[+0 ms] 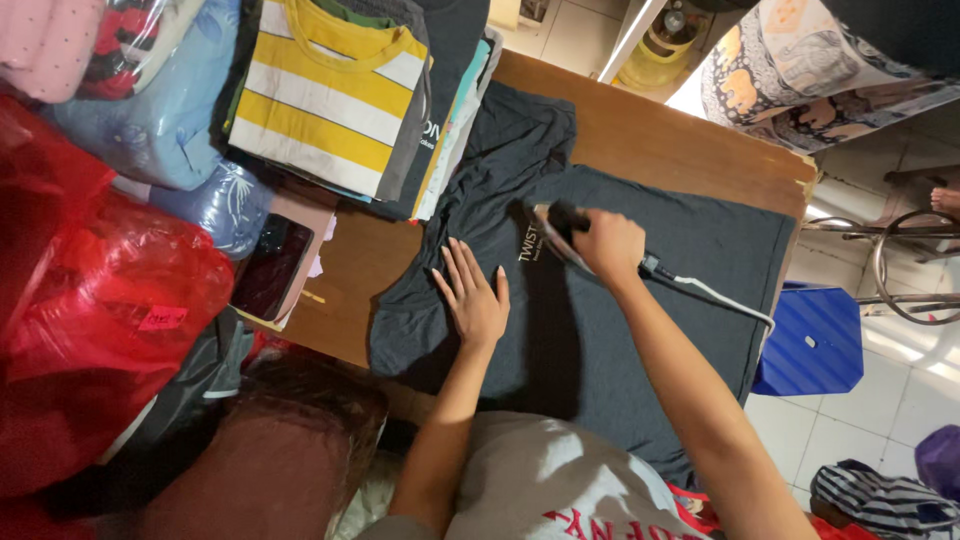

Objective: The person irons a dark gray t-shirt on a wooden table using a steam iron. They smooth the fabric with their hands, iron the front and back, and then fold the shirt into a neat rectangle.

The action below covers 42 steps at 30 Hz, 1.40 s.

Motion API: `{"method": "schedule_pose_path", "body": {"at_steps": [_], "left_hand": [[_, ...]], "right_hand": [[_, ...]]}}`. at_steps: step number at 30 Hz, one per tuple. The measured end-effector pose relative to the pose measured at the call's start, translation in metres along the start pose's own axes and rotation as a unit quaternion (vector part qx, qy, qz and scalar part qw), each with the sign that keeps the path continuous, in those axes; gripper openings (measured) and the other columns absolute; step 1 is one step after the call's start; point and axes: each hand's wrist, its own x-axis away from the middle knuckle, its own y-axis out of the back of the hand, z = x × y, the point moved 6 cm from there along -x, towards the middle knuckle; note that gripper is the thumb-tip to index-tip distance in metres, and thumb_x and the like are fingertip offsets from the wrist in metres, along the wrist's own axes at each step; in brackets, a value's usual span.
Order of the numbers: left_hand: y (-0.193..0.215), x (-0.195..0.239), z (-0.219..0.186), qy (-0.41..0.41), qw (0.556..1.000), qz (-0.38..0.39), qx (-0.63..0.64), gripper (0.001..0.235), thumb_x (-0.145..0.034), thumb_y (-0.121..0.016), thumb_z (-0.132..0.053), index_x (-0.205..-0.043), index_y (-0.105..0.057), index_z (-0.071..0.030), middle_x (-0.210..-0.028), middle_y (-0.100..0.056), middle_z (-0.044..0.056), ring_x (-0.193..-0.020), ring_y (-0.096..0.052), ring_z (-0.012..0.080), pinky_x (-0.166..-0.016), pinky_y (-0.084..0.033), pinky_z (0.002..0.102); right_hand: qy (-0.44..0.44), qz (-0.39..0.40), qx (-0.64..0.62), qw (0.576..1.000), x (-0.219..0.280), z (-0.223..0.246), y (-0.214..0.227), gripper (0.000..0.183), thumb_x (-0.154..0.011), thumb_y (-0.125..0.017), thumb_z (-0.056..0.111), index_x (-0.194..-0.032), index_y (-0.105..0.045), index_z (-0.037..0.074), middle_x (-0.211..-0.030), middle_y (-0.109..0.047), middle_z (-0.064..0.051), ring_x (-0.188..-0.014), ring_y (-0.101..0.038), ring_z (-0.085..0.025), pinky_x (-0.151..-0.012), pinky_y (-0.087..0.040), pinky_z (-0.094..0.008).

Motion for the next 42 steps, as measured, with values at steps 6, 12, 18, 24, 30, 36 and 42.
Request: {"method": "schedule_pose_path", "body": {"at_steps": [6,12,18,24,30,36,42], "left_hand": [[0.005,-0.005,-0.005,0.004,0.999,0.004,-0.041,0.075,-0.105,-0.045,-0.039,-0.156,-0.029,0.015,-0.168,-0.023,0.028,-0.158,-0.018,0.0379,-0.127,-0.009,0.057],[0.018,-0.020,-0.015,-0.053,0.996,-0.030,0.064,0.062,-0.102,-0.052,-0.014,-0.159,-0.035,0.005,-0.168,-0.027,0.026,-0.158,-0.022,0.0405,-0.127,-0.023,0.055],[0.000,-0.121,-0.024,-0.065,0.991,-0.037,0.111,0.060,-0.087,-0.065,-0.010,-0.146,-0.054,-0.012,-0.153,-0.047,0.018,-0.129,-0.053,0.0375,-0.099,-0.048,0.046],[-0.079,-0.191,-0.008,-0.054,0.996,0.060,-0.028,0.026,-0.100,-0.060,-0.003,-0.125,-0.065,-0.004,-0.128,-0.058,0.016,-0.131,-0.056,0.0353,-0.110,-0.050,0.041],[-0.041,-0.151,-0.011,-0.124,0.990,-0.049,0.043,0.046,-0.096,-0.053,0.001,-0.141,-0.056,0.008,-0.151,-0.048,0.023,-0.139,-0.049,0.0368,-0.115,-0.044,0.040],[-0.023,-0.068,-0.001,-0.086,0.993,0.012,-0.081,0.055,-0.105,-0.052,-0.019,-0.153,-0.043,0.007,-0.164,-0.037,0.018,-0.151,-0.039,0.0285,-0.126,-0.027,0.047],[-0.004,-0.036,0.020,-0.030,0.993,-0.004,-0.113,0.064,-0.109,-0.047,-0.035,-0.157,-0.037,0.006,-0.168,-0.032,0.016,-0.156,-0.028,0.0269,-0.127,-0.020,0.050]], "right_hand": [[0.141,0.060,0.009,0.988,0.000,0.038,-0.003,0.034,-0.073,-0.072,0.030,-0.105,-0.082,0.025,-0.083,-0.075,-0.016,-0.073,-0.072,-0.037,-0.068,-0.057,-0.048],[0.134,-0.043,0.000,0.990,0.003,0.041,-0.003,0.024,-0.078,-0.073,0.027,-0.100,-0.081,0.020,-0.082,-0.076,-0.012,-0.068,-0.072,-0.035,-0.062,-0.056,-0.046],[0.118,-0.039,0.023,0.992,0.001,0.038,-0.009,0.019,-0.091,-0.071,0.034,-0.093,-0.080,0.017,-0.075,-0.073,-0.015,-0.065,-0.071,-0.035,-0.061,-0.056,-0.046],[0.133,-0.044,0.021,0.990,0.001,0.040,-0.008,0.017,-0.089,-0.072,0.031,-0.091,-0.079,0.016,-0.073,-0.074,-0.013,-0.064,-0.071,-0.033,-0.060,-0.055,-0.045],[0.148,-0.045,0.022,0.988,0.001,0.041,-0.006,0.020,-0.078,-0.073,0.026,-0.094,-0.079,0.015,-0.070,-0.073,-0.013,-0.062,-0.071,-0.031,-0.059,-0.055,-0.043],[0.142,-0.052,0.021,0.988,0.001,0.040,-0.005,0.014,-0.086,-0.072,0.026,-0.089,-0.079,0.015,-0.073,-0.073,-0.012,-0.063,-0.071,-0.032,-0.060,-0.055,-0.045],[0.126,-0.037,0.017,0.991,0.002,0.040,-0.005,0.017,-0.090,-0.071,0.030,-0.091,-0.079,0.015,-0.076,-0.074,-0.014,-0.065,-0.071,-0.034,-0.062,-0.055,-0.046]]}}
